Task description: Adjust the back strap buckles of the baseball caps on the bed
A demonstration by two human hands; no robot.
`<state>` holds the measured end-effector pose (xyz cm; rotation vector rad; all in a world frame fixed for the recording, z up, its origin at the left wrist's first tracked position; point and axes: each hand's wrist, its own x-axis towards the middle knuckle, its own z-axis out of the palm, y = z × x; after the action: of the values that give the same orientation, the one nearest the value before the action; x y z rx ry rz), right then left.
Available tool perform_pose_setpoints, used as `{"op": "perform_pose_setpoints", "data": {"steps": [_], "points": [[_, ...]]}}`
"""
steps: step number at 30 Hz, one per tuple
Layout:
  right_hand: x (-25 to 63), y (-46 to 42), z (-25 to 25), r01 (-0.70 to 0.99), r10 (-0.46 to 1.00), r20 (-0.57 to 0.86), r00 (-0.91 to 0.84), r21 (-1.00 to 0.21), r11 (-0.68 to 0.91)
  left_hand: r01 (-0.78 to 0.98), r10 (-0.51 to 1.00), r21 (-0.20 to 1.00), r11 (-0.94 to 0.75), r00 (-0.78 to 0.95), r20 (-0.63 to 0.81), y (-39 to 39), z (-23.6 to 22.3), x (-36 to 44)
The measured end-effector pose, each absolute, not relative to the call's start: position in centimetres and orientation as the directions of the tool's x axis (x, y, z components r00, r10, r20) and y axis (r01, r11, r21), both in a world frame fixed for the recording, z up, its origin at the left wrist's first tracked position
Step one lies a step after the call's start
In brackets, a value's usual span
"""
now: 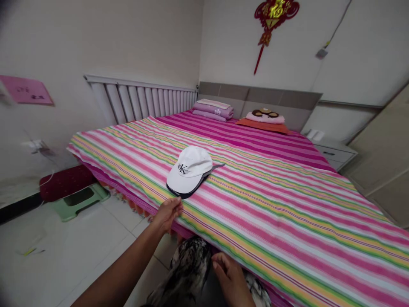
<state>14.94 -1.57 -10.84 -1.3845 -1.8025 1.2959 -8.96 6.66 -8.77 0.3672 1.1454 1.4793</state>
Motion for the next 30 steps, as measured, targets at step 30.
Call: {"op": "perform_pose_setpoints", "data": {"steps": [30], "points": [[16.0, -2.7, -15.3, 0.209, 0.902, -0.318, -0.293, -0.942, -0.264, -0.866, 0.965, 0.493, -0.088, -0.198, -0.175, 12.5, -1.5, -11.3]]}}
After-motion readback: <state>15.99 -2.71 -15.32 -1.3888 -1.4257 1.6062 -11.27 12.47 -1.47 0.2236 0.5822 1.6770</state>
